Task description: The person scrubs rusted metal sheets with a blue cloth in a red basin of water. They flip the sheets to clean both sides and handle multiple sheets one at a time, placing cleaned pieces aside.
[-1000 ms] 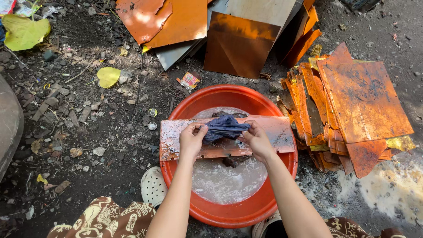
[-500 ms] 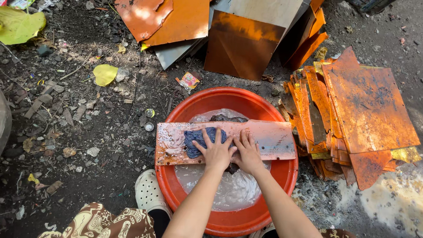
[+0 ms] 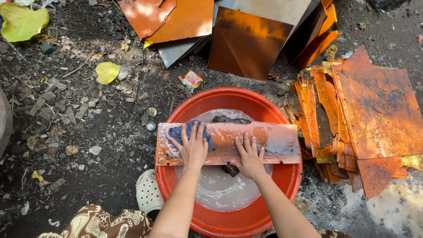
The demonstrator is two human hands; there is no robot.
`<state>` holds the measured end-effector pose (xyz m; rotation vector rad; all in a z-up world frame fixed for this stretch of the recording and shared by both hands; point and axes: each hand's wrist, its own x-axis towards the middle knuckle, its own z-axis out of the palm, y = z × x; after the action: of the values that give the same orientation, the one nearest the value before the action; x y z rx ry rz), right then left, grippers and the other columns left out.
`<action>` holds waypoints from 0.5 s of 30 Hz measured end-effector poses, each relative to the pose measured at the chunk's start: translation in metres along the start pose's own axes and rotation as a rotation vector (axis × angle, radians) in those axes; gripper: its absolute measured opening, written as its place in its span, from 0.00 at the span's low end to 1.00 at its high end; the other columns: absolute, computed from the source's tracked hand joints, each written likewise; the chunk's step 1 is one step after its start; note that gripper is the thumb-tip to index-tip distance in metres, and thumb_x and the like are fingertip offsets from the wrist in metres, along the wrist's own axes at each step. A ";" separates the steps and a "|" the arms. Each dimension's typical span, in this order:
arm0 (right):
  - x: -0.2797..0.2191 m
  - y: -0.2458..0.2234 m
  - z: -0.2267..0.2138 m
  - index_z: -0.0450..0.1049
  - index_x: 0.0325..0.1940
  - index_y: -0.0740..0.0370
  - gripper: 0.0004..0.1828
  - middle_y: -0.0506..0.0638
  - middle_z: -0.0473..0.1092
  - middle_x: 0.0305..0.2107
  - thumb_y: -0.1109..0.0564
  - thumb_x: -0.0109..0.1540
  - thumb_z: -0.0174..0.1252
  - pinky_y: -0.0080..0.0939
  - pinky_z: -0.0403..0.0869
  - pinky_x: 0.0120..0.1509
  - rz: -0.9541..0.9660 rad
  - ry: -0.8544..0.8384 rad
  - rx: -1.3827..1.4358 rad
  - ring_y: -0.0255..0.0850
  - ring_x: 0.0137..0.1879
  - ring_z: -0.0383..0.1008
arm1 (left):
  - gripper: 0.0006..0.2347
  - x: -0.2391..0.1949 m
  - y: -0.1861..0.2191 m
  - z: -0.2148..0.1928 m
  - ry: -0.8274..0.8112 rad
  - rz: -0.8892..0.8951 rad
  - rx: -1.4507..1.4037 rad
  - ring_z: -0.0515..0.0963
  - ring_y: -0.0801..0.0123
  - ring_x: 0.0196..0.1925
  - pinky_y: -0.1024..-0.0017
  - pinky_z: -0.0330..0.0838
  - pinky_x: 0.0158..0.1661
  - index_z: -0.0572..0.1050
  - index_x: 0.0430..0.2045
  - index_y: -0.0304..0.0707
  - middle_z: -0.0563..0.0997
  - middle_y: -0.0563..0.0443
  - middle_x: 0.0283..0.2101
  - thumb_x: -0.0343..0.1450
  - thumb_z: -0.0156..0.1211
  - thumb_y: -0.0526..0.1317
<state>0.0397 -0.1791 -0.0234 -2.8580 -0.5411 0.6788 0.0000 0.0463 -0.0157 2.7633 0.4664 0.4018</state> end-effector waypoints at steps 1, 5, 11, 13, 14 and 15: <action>0.001 0.001 0.001 0.39 0.80 0.37 0.54 0.50 0.26 0.78 0.34 0.58 0.63 0.78 0.38 0.76 -0.005 0.004 0.001 0.56 0.82 0.23 | 0.25 0.003 0.008 -0.003 -0.029 -0.046 -0.043 0.54 0.44 0.72 0.20 0.34 0.60 0.71 0.61 0.51 0.67 0.50 0.68 0.66 0.60 0.46; -0.002 0.003 0.001 0.38 0.80 0.37 0.53 0.50 0.24 0.78 0.32 0.59 0.60 0.80 0.36 0.75 -0.024 0.011 -0.013 0.57 0.82 0.22 | 0.23 -0.004 0.055 0.000 -0.197 -0.081 -0.146 0.53 0.35 0.71 0.23 0.40 0.60 0.71 0.57 0.48 0.65 0.40 0.66 0.67 0.60 0.51; 0.003 0.003 -0.003 0.33 0.80 0.35 0.54 0.48 0.21 0.78 0.29 0.60 0.56 0.80 0.32 0.75 0.004 -0.068 -0.063 0.56 0.82 0.18 | 0.18 -0.007 0.035 0.018 -0.135 0.259 -0.148 0.63 0.47 0.70 0.34 0.51 0.65 0.74 0.57 0.52 0.70 0.47 0.67 0.70 0.56 0.39; 0.003 0.003 0.002 0.32 0.80 0.35 0.53 0.48 0.21 0.78 0.29 0.60 0.55 0.80 0.31 0.75 0.014 -0.083 -0.059 0.56 0.82 0.17 | 0.21 0.005 0.001 0.020 -0.089 0.233 -0.116 0.65 0.48 0.68 0.35 0.52 0.64 0.75 0.58 0.50 0.70 0.46 0.66 0.68 0.56 0.37; 0.002 0.003 0.004 0.32 0.81 0.36 0.53 0.48 0.21 0.78 0.29 0.61 0.55 0.80 0.31 0.75 0.013 -0.081 -0.050 0.55 0.82 0.17 | 0.19 0.010 -0.013 0.020 -0.075 0.177 -0.103 0.65 0.48 0.68 0.34 0.52 0.63 0.75 0.56 0.50 0.70 0.46 0.65 0.69 0.56 0.37; 0.004 0.005 0.004 0.31 0.81 0.36 0.53 0.49 0.20 0.78 0.29 0.61 0.54 0.81 0.31 0.74 0.008 -0.077 -0.047 0.55 0.82 0.16 | 0.18 0.018 -0.020 0.022 -0.055 0.116 -0.092 0.65 0.48 0.68 0.34 0.53 0.62 0.75 0.55 0.51 0.70 0.46 0.65 0.70 0.55 0.36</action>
<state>0.0430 -0.1817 -0.0300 -2.8889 -0.5639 0.7910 0.0181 0.0649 -0.0391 2.7121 0.2689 0.3638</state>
